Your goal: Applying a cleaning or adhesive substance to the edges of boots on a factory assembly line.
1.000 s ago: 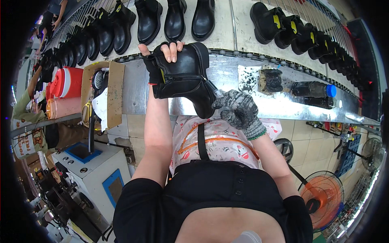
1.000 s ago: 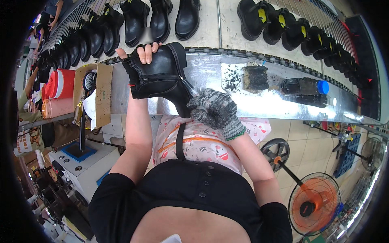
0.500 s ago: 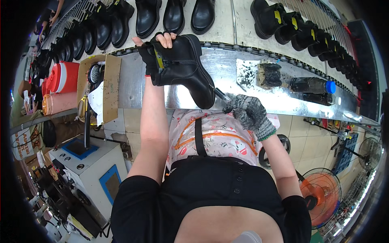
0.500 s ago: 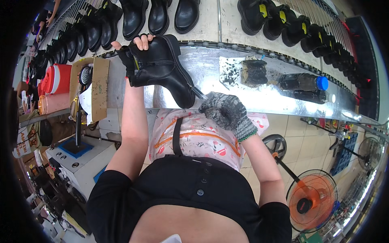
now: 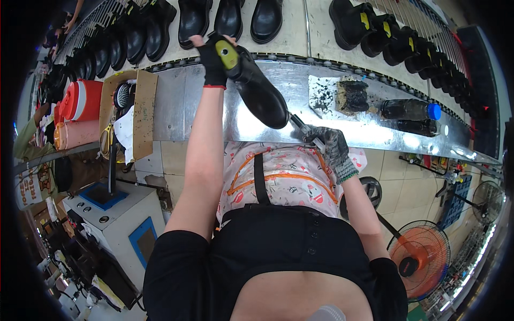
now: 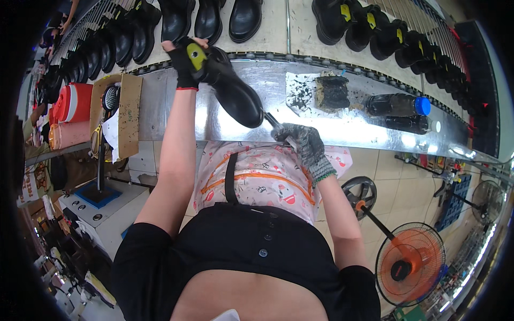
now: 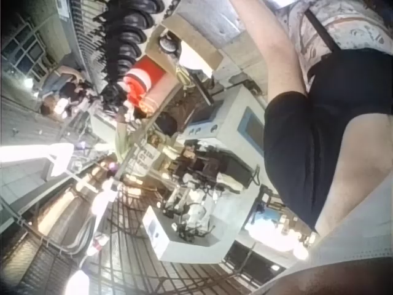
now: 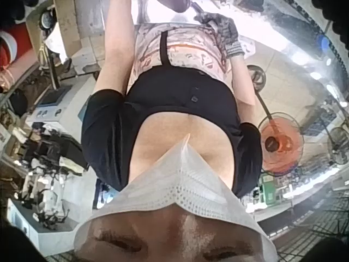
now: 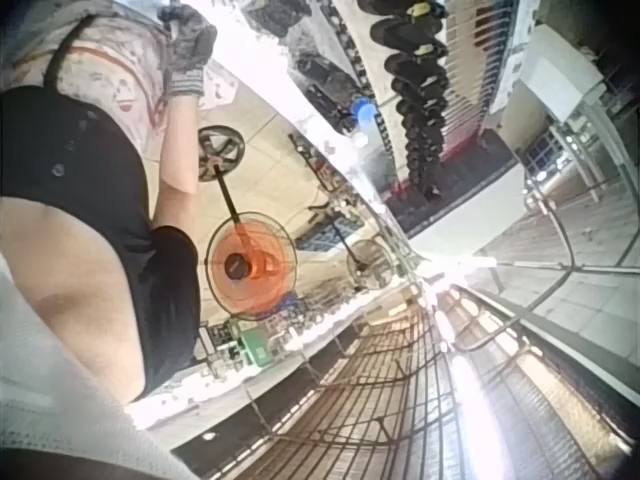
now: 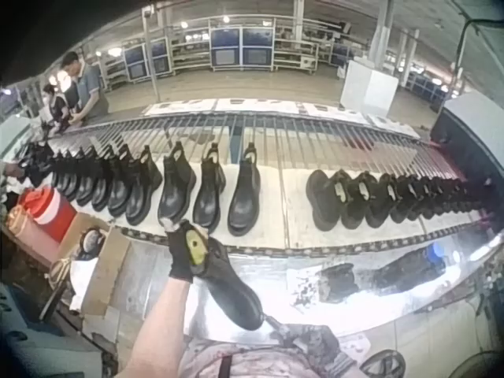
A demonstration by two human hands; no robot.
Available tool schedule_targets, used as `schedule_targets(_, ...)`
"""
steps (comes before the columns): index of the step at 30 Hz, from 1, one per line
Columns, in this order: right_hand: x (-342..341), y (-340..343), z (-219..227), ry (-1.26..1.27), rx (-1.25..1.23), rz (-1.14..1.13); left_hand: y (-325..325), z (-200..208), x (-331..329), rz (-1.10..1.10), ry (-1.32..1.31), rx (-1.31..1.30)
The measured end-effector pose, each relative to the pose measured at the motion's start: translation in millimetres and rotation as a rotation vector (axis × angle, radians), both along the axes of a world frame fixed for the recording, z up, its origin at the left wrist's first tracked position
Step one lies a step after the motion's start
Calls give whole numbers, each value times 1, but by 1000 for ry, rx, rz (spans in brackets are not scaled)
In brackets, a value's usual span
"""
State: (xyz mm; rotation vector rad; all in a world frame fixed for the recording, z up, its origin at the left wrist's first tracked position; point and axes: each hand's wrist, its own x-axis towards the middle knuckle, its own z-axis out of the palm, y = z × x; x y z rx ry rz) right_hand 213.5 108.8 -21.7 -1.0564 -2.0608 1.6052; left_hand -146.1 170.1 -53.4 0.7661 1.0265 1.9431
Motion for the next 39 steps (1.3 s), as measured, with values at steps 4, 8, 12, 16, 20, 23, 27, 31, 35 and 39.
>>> schedule_targets(4, 1, 0, -12, 242, -447, -217, 2, -33, -5, 227, 338, -165)
schedule_targets(8, 9, 1, -13, 369, -564, -314, 0, -24, 0, 385, 594, -356)
schedule_targets(12, 13, 6, 4, 267, -498, -302, -4, -23, -5, 565, 765, -340)
schedule_targets(16, 30, 6, -24, 150, -458, -404, -11, 1, 8, 583, 875, -391)
schedule_targets(20, 36, 8, -21, -23, -311, -336, -23, 12, 14, 597, 973, -386)
schedule_targets(23, 32, 7, -11, -1, -292, -344, -33, 15, 13, 597, 977, -431)
schedule_targets(27, 27, 7, 8, 62, -310, -363, -50, 16, 13, 534, 962, -472)
schedule_targets(31, 24, 5, 11, 110, -317, -415, -68, 21, 22, 658, 1106, -470)
schedule_targets(35, 29, 9, 13, -7, -266, -406, -90, 29, 36, 680, 1113, -459)
schedule_targets(39, 27, 9, 10, -20, -150, -398, -116, 43, 54, 580, 1032, -472)
